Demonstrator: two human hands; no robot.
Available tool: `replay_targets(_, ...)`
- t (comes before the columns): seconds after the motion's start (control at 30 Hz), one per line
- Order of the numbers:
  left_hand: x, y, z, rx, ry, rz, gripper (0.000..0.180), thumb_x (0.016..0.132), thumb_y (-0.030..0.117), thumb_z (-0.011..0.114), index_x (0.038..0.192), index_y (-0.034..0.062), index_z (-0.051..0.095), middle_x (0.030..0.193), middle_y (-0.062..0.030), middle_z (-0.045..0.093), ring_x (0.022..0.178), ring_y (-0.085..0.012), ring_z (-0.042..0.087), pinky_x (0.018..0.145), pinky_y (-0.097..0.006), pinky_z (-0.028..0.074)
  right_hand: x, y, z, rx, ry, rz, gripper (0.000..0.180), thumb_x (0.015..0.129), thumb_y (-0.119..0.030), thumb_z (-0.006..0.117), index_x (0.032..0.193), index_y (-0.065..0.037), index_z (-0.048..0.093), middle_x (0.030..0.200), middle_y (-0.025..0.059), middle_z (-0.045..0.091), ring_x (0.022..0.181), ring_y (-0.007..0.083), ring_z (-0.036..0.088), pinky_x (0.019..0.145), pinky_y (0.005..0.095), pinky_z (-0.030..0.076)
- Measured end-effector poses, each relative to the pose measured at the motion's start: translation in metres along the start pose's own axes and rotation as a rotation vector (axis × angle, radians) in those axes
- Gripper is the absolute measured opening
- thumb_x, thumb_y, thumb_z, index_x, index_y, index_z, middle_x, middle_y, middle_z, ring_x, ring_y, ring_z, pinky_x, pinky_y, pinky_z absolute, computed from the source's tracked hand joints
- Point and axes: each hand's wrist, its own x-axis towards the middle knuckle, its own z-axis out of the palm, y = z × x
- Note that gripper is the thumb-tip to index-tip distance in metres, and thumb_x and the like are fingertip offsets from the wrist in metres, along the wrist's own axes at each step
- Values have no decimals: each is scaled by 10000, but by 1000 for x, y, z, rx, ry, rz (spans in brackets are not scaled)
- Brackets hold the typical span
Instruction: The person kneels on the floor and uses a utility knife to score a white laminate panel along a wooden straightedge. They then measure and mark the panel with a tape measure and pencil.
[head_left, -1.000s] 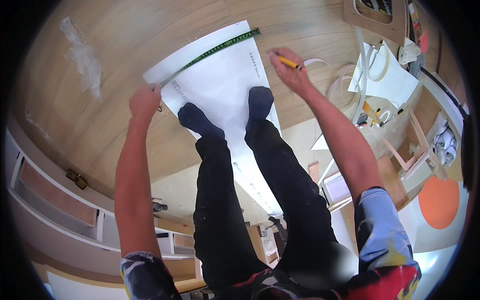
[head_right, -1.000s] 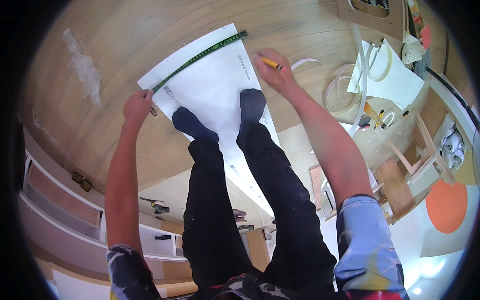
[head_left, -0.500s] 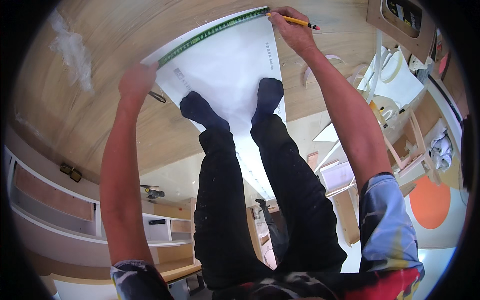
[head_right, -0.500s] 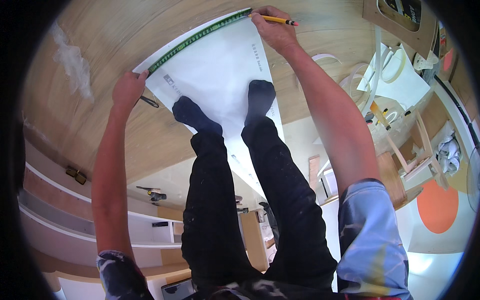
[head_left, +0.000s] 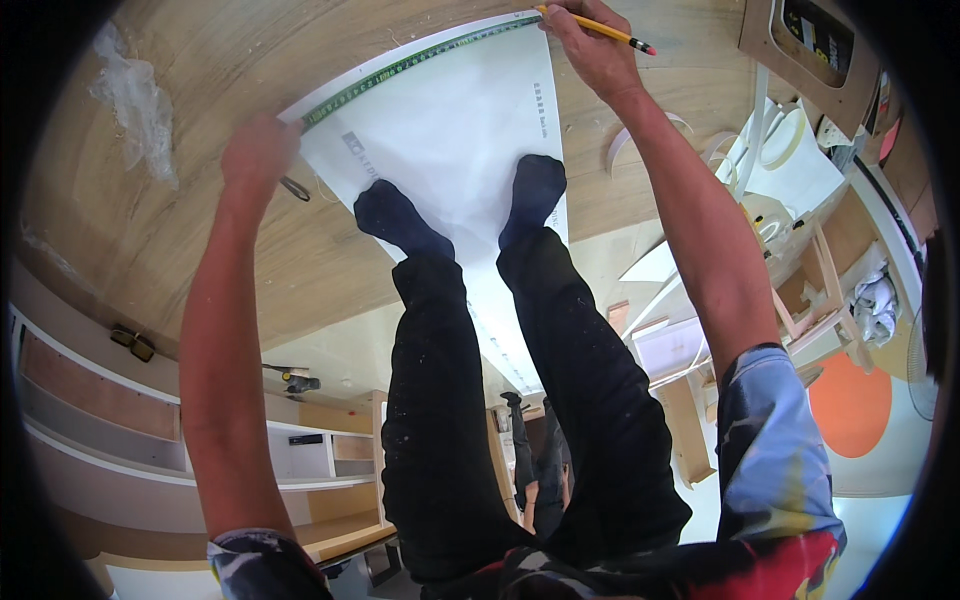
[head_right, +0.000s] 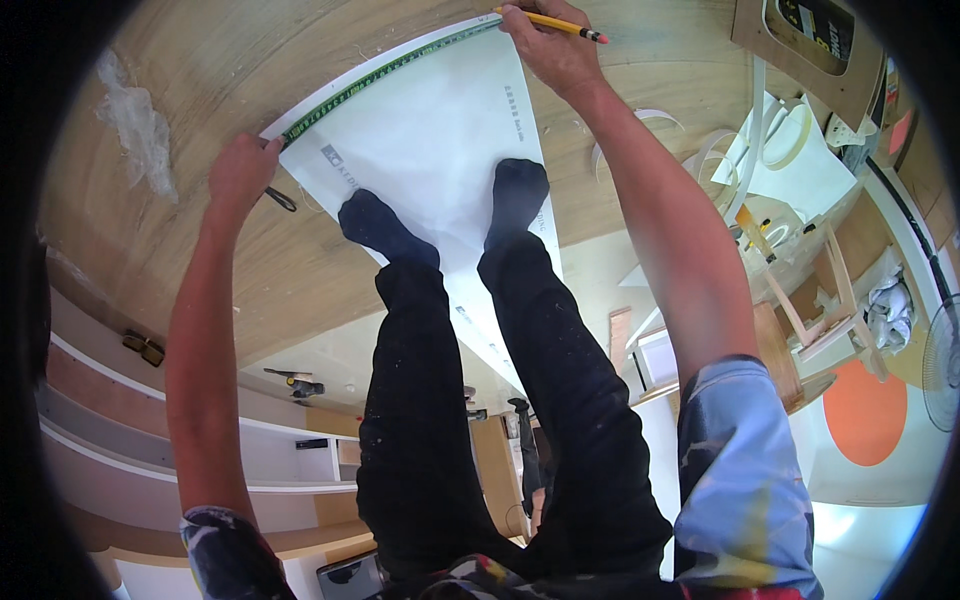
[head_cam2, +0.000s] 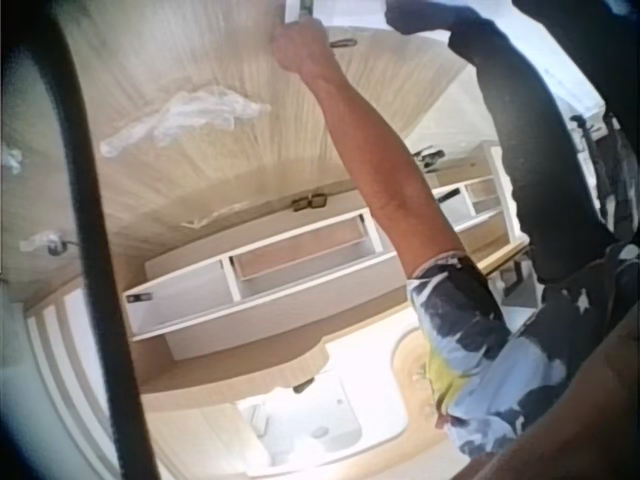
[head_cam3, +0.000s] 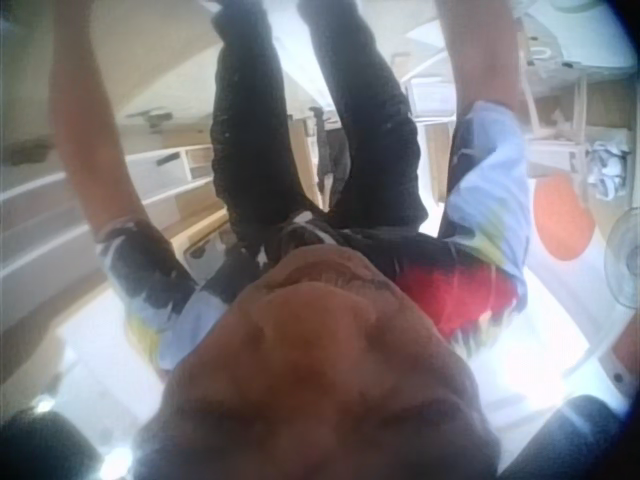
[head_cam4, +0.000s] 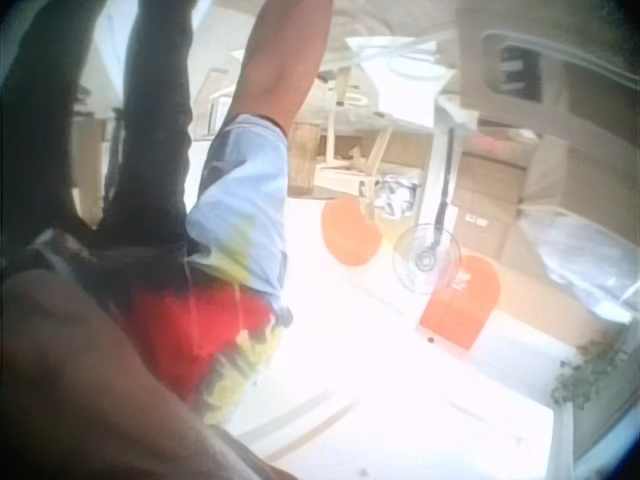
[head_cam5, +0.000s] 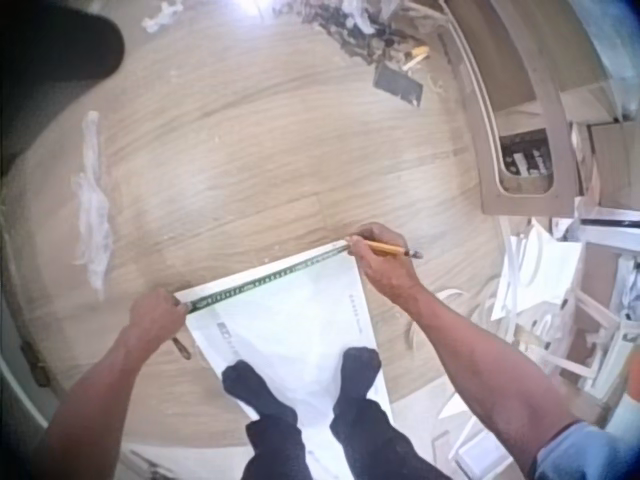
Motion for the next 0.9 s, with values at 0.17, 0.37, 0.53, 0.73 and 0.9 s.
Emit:
replay_targets(0.17,-3,-3,6,20,-24,-40,435,929,454,573,1001,64,751,935,-230,713,913,-406,687,801,-493,536,8,-14,3,-62,29,-55,207,916,-183,632,941,20,660,817,107,673,784,168,629,697,325,509)
replay_targets(0.37,-5,2,4,29,-17,-49,418,927,450,572,1006,84,758,940,-209,719,900,-398,692,786,-486,541,25,10,-5,-150,-103,9,203,907,-185,647,923,17,658,829,100,676,788,162,625,695,319,508)
replay_targets(0.53,-9,2,8,-24,6,-69,413,928,451,564,985,96,766,935,-205,720,889,-399,693,785,-487,543,21,14,-4,-66,-92,97,199,911,-187,647,899,11,653,807,84,680,772,147,619,691,307,506)
replay_targets(0.73,-15,10,7,23,12,-61,408,927,459,565,970,110,771,922,-206,720,890,-393,695,785,-481,549,10,18,-7,-91,-59,139,194,925,-189,643,930,4,665,832,90,705,793,140,632,706,304,515)
replay_targets(0.9,-14,16,0,51,-58,-85,460,931,470,535,1024,67,738,1029,-191,714,983,-377,682,845,-468,526,2,33,-4,-11,-80,96,260,930,-239,653,1018,5,680,915,70,718,871,115,639,806,273,512)
